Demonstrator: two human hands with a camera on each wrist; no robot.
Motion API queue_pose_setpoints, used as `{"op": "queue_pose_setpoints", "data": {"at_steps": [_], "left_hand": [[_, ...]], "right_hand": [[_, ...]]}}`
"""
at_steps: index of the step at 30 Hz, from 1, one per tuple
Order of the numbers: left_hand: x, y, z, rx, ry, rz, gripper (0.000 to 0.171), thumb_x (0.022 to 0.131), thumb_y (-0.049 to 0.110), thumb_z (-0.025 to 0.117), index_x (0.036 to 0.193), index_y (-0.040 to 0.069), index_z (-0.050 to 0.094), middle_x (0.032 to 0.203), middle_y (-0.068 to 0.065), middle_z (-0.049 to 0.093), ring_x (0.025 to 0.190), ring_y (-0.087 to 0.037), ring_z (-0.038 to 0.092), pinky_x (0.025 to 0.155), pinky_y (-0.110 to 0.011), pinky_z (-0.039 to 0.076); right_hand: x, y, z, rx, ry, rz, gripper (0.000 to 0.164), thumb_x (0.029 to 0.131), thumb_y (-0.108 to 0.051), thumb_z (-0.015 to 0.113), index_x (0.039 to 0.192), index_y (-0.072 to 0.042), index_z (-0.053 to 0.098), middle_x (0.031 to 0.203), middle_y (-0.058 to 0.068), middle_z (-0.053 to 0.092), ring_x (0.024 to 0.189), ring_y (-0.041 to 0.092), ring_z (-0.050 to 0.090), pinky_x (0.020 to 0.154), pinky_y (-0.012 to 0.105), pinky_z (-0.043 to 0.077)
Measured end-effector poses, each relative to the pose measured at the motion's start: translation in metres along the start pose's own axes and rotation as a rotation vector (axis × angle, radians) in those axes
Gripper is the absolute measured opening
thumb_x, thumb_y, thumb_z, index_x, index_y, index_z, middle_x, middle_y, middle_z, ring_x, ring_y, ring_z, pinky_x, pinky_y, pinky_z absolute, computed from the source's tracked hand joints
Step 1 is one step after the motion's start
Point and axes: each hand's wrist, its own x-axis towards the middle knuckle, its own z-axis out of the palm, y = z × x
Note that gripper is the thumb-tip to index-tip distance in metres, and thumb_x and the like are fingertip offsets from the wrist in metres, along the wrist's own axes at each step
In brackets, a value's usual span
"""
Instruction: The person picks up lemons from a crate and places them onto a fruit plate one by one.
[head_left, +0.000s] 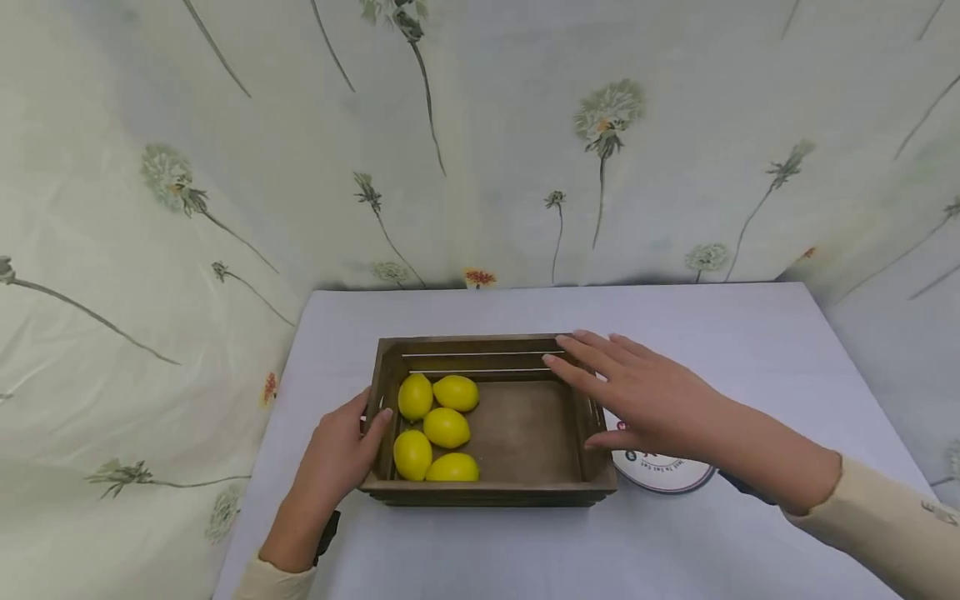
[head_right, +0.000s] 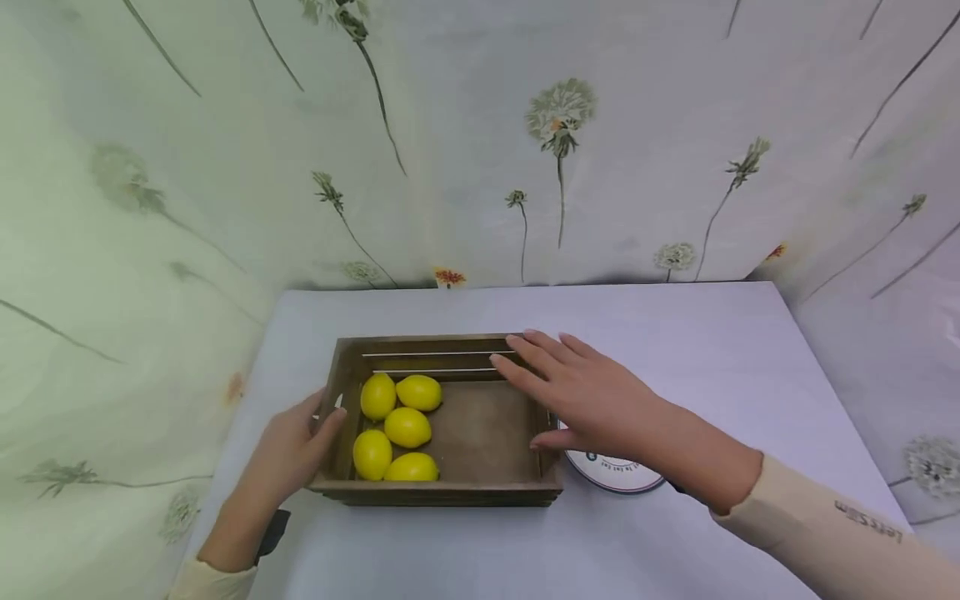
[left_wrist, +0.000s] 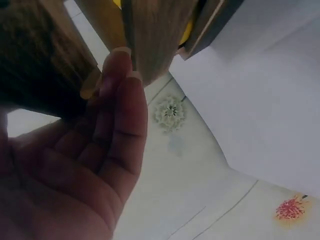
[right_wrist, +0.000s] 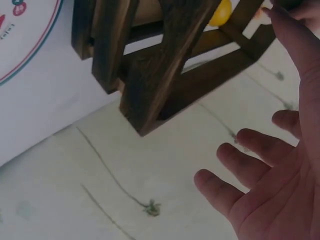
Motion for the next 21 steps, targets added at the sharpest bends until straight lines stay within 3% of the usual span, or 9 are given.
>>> {"op": "queue_pose_setpoints", "data": {"at_steps": [5, 10, 15, 18, 21], "left_hand": [[0.002, 0.01, 0.001, -0.001, 0.038, -0.027, 0.041, 0.108, 0.017, 0.058, 0.14, -0.009, 0.057, 0.118, -0.023, 0.072, 0.091, -0.029, 0.072, 0.076, -0.045, 0.062], [0.003, 0.02, 0.002, 0.007, 0.017, -0.112, 0.037, 0.109, 0.011, 0.051, 0.136, -0.015, 0.053, 0.112, -0.027, 0.07, 0.083, -0.031, 0.07, 0.068, -0.046, 0.061], [0.004, 0.025, 0.008, 0.085, 0.005, -0.185, 0.033, 0.109, 0.007, 0.047, 0.131, -0.017, 0.044, 0.097, -0.031, 0.07, 0.068, -0.033, 0.071, 0.051, -0.041, 0.058], [0.006, 0.026, 0.015, 0.11, 0.033, -0.179, 0.028, 0.108, 0.004, 0.048, 0.125, -0.016, 0.041, 0.084, -0.03, 0.069, 0.054, -0.03, 0.066, 0.043, -0.037, 0.053], [0.008, 0.025, 0.022, 0.092, 0.065, -0.161, 0.025, 0.108, 0.004, 0.048, 0.123, -0.014, 0.042, 0.082, -0.029, 0.068, 0.051, -0.028, 0.064, 0.041, -0.035, 0.051]], "right_hand": [[0.034, -0.006, 0.002, 0.013, -0.021, -0.089, 0.107, 0.079, -0.051, 0.09, 0.162, -0.01, 0.036, 0.161, 0.018, 0.042, 0.147, 0.038, 0.04, 0.112, 0.056, 0.041], [0.066, -0.015, 0.012, 0.027, -0.091, -0.112, 0.102, 0.081, -0.045, 0.091, 0.161, -0.012, 0.037, 0.158, 0.018, 0.046, 0.142, 0.039, 0.048, 0.108, 0.054, 0.047], [0.099, -0.023, 0.029, 0.038, -0.185, -0.081, 0.091, 0.086, -0.032, 0.088, 0.161, -0.015, 0.039, 0.153, 0.014, 0.053, 0.134, 0.033, 0.056, 0.104, 0.048, 0.051], [0.118, -0.024, 0.04, 0.082, -0.257, -0.038, 0.083, 0.089, -0.029, 0.084, 0.159, -0.015, 0.043, 0.148, 0.012, 0.057, 0.126, 0.03, 0.062, 0.097, 0.045, 0.055], [0.136, -0.022, 0.05, 0.143, -0.333, -0.002, 0.08, 0.091, -0.033, 0.083, 0.158, -0.012, 0.045, 0.143, 0.012, 0.06, 0.116, 0.028, 0.066, 0.092, 0.043, 0.057]]}}
